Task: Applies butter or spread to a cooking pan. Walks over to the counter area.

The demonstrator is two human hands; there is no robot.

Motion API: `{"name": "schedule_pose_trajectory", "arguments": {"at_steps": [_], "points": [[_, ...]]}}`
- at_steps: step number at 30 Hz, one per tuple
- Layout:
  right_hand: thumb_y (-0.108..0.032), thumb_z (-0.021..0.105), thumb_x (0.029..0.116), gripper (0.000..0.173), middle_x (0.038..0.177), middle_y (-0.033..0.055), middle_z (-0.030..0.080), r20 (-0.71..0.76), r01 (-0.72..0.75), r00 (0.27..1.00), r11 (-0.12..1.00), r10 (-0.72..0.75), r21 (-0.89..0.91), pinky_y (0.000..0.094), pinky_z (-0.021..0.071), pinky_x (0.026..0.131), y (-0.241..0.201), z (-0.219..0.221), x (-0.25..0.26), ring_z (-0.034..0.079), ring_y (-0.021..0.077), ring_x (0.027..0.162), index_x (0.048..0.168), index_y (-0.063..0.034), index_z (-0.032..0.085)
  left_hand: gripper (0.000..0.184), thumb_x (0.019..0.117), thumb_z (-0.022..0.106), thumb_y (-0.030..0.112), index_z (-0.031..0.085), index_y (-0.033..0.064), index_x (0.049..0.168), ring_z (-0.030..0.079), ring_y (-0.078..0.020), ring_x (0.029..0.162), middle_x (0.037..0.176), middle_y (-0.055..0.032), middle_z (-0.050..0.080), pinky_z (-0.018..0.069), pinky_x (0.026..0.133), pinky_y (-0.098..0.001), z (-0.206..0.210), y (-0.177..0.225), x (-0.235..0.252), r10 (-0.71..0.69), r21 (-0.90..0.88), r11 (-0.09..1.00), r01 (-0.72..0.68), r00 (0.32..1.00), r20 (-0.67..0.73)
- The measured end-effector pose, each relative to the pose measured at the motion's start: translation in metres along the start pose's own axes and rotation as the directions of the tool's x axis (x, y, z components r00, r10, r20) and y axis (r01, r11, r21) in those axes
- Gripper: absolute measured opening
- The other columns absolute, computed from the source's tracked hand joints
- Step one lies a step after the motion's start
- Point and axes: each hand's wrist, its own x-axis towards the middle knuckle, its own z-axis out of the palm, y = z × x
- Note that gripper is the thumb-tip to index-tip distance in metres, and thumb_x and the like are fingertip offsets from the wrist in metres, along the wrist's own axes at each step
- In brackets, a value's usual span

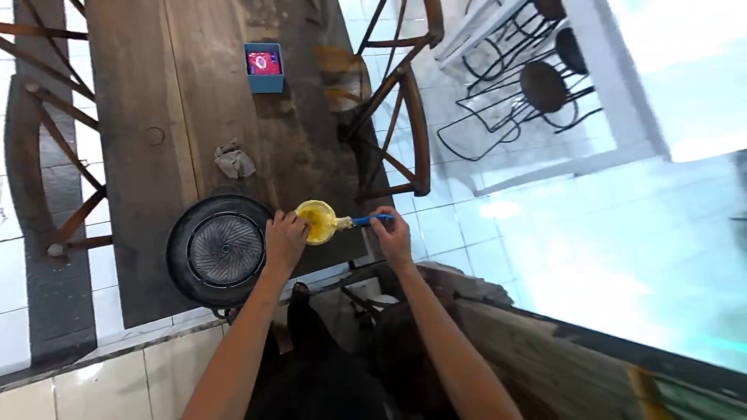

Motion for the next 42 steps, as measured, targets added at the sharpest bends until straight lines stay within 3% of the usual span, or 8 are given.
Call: {"name": "schedule_pose_trajectory", "arguments": {"at_steps": [13,20,28,31,35,38,40,42], "points": [[-0.019,0.039,0.1109,0.022,0.081,-0.0040,0.065,-0.177,-0.206,0.923,0.826,0.342,0.525,0.0251,0.0586,0.075,-0.104,0.124,-0.121,0.065,0.0065,0.074,0.108,-0.0074,0.058,0.032,0.0994,0.063,0.038,0.073,0.0171,0.122,0.064,-0.0370,0.114,0.115,-0.0132,0.071,0.0521,0.095,-0.0553,-0.027,-0.057,-0.178,-0.082,-0.262,0.960,0.096,0.995,0.065],[-0.013,0.045,0.1090,0.029,0.088,0.0103,0.073,0.180,-0.141,0.978,0.972,0.107,0.186,0.0331,0.0613,0.074,-0.065,0.283,-0.121,0.072,0.0165,0.078,0.118,0.0059,0.064,0.038,0.0951,0.071,0.034,0.072,0.0056,0.121,0.067,-0.0350,0.108,0.108,-0.0160,0.073,0.0487,0.102,-0.0554,-0.067,-0.204,-0.328,-0.556,-0.305,0.768,0.563,0.822,0.119],[-0.020,0.050,0.1081,0.028,0.093,0.0082,0.075,0.093,0.090,0.993,0.971,-0.071,-0.223,0.0364,0.0619,0.076,0.002,0.331,-0.050,0.072,0.0161,0.079,0.119,-0.0018,0.068,0.042,0.0984,0.066,0.040,0.071,0.0061,0.121,0.067,-0.0351,0.103,0.106,-0.0162,0.072,0.0514,0.094,-0.0557,-0.070,-0.317,-0.292,-0.658,-0.346,0.739,0.578,0.729,-0.189],[-0.008,0.056,0.1012,0.022,0.108,0.0165,0.074,0.451,0.607,0.789,0.642,-0.418,-0.468,0.0459,0.0582,0.095,0.006,0.329,-0.060,0.072,0.0278,0.104,0.111,0.0019,0.073,0.042,0.0975,0.067,0.042,0.072,0.0061,0.119,0.064,-0.0408,0.111,0.114,-0.0200,0.069,0.0512,0.095,-0.0585,-0.050,-0.336,-0.254,-0.614,-0.283,0.789,0.545,0.720,-0.323],[-0.017,0.060,0.1030,0.014,0.102,0.0074,0.073,0.821,0.915,0.217,0.403,-0.529,0.017,0.0395,0.0571,0.093,-0.011,0.345,-0.079,0.071,0.0230,0.099,0.108,-0.0111,0.071,0.041,0.0988,0.062,0.044,0.072,0.0101,0.120,0.057,-0.0400,0.122,0.129,-0.0183,0.063,0.0461,0.097,-0.0582,-0.023,-0.358,-0.212,-0.471,-0.115,0.868,0.483,0.729,-0.497],[-0.016,0.060,0.1027,0.018,0.104,0.0073,0.076,0.728,0.670,0.534,0.741,-0.429,-0.055,0.0370,0.0610,0.090,-0.019,0.341,-0.052,0.073,0.0162,0.098,0.107,-0.0044,0.073,0.034,0.1003,0.059,0.038,0.071,0.0148,0.121,0.052,-0.0372,0.129,0.135,-0.0149,0.060,0.0413,0.102,-0.0572,-0.009,-0.361,-0.210,-0.452,-0.033,0.862,0.505,0.738,-0.501],[-0.016,0.059,0.1038,0.019,0.105,0.0064,0.074,0.542,0.652,0.704,0.721,-0.460,-0.235,0.0341,0.0615,0.086,-0.013,0.341,-0.030,0.072,0.0142,0.097,0.109,-0.0043,0.072,0.034,0.1010,0.056,0.040,0.069,0.0169,0.123,0.049,-0.0370,0.132,0.138,-0.0141,0.057,0.0379,0.105,-0.0576,-0.007,-0.358,-0.205,-0.462,-0.007,0.849,0.528,0.735,-0.497],[-0.014,0.059,0.1031,0.019,0.109,0.0111,0.074,0.553,0.749,0.654,0.544,-0.517,-0.378,0.0419,0.0573,0.094,-0.009,0.346,-0.025,0.071,0.0247,0.104,0.111,-0.0042,0.073,0.037,0.1012,0.054,0.042,0.068,0.0166,0.124,0.045,-0.0389,0.135,0.140,-0.0152,0.055,0.0321,0.110,-0.0604,-0.006,-0.352,-0.201,-0.472,-0.004,0.845,0.535,0.741,-0.478]]}}
